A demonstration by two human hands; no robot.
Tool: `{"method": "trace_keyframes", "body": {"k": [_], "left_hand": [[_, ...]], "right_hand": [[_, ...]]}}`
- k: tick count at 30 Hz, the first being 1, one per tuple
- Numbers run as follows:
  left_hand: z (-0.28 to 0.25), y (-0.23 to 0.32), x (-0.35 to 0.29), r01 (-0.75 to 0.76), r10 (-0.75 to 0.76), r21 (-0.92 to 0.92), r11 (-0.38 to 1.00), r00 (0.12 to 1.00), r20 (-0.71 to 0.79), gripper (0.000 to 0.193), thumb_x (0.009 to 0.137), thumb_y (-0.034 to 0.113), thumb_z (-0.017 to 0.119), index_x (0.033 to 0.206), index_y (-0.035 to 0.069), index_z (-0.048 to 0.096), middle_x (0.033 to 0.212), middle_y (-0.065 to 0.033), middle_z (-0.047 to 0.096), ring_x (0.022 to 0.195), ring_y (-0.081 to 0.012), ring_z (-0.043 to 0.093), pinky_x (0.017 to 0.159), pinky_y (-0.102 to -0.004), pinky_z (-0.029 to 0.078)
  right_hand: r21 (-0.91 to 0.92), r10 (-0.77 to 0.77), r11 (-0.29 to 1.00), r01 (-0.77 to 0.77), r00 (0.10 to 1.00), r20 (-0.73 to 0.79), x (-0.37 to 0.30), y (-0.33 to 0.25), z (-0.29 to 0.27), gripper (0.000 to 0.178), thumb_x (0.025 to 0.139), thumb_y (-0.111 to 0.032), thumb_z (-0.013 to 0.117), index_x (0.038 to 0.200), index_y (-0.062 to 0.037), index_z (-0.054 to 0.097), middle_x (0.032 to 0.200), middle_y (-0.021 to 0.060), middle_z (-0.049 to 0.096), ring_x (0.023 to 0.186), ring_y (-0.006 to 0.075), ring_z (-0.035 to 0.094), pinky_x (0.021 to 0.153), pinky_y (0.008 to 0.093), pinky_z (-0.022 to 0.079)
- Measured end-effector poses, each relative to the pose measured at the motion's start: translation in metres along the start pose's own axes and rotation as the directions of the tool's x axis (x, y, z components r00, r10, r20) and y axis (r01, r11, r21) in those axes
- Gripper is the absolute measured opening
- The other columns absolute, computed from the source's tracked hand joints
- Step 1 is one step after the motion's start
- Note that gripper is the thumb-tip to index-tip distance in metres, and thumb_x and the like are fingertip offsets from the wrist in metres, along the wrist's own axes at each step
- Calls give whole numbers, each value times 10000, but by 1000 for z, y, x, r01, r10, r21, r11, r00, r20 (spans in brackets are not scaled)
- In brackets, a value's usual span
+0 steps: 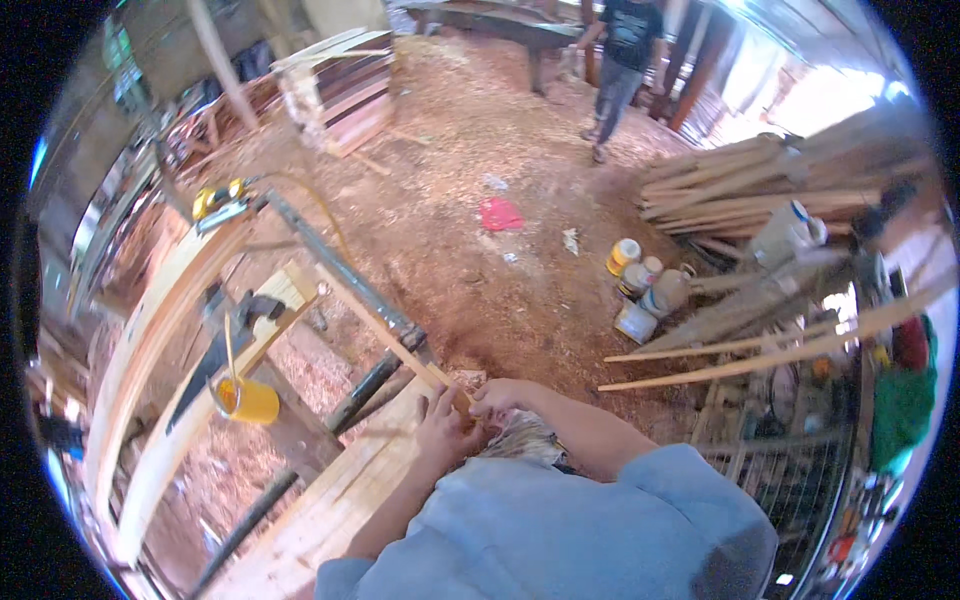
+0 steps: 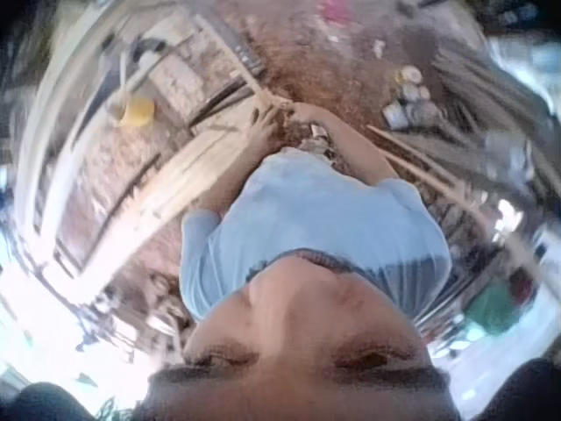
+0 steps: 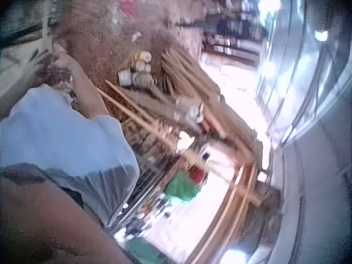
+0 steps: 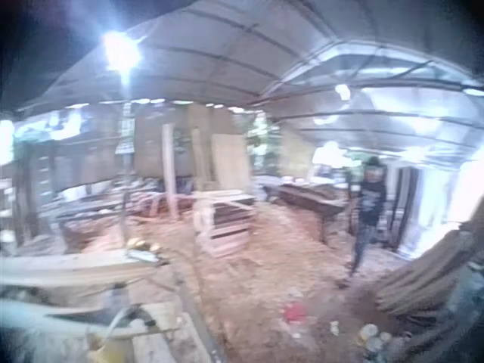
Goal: The person applies adhesive to a wooden strip and then fastens it to a larger wooden frame using a pneumatic nail gun and a saw.
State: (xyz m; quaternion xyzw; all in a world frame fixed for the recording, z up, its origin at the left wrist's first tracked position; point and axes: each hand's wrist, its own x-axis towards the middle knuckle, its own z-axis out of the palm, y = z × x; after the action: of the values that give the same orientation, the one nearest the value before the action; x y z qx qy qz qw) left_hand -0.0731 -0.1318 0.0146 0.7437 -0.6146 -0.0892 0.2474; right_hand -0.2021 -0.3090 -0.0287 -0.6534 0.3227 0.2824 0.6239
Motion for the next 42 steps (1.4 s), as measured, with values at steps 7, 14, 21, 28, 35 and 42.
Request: {"method": "trace_keyframes", "body": {"k": [7,14,21,28,35,42], "left_hand": [[11,0,-4,-16,14,-10,1000,994,-109,284,701,323,777,830,74,732,1364,-92,563,1380,-278,435,1123,-590,311],[7,27,-17,291,-295,45,956,948,120,303,694,306,751,902,87,729,1539,-70,422,1490,-258,294,1197,-620,182],[-6,73,-5,552,-556,66,831,825,107,396,825,398,712,1148,170,719,1581,-25,369,1505,-293,250,1183,-670,134],[17,72,-2,595,-595,-21,804,801,-60,377,869,354,683,1107,64,724,1558,-18,412,1478,-290,314,1188,-647,126],[31,74,-5,609,-614,-101,787,757,-223,288,869,334,680,989,86,764,1509,26,481,1443,-243,382,1188,-663,132],[45,83,-7,684,-697,-162,711,657,-289,208,861,289,693,782,98,719,1474,58,524,1401,-209,448,1194,-638,147]], "right_hand": [[-299,-196,921,252,959,204,22,-27,-25,520,851,-170,746,1340,-75,597,1078,82,702,952,163,644,830,354,537],[-289,-302,870,400,894,330,25,-37,-29,605,846,-295,781,1340,-11,576,1241,131,658,1101,227,636,950,363,505],[-472,-192,802,366,907,376,8,-67,-37,803,765,-577,773,1315,-17,602,1201,208,668,1131,304,638,941,392,508],[-20,-495,840,542,781,381,51,-49,-58,604,885,-367,744,1339,-18,554,1199,113,655,1071,209,630,959,350,493],[163,-346,937,310,891,293,54,-99,-65,477,937,-169,669,1357,-3,517,1198,66,627,1062,172,611,925,313,505],[-263,-122,924,278,866,486,69,-122,-58,519,869,-157,747,1318,22,557,1113,78,666,994,146,626,830,292,525]]}}
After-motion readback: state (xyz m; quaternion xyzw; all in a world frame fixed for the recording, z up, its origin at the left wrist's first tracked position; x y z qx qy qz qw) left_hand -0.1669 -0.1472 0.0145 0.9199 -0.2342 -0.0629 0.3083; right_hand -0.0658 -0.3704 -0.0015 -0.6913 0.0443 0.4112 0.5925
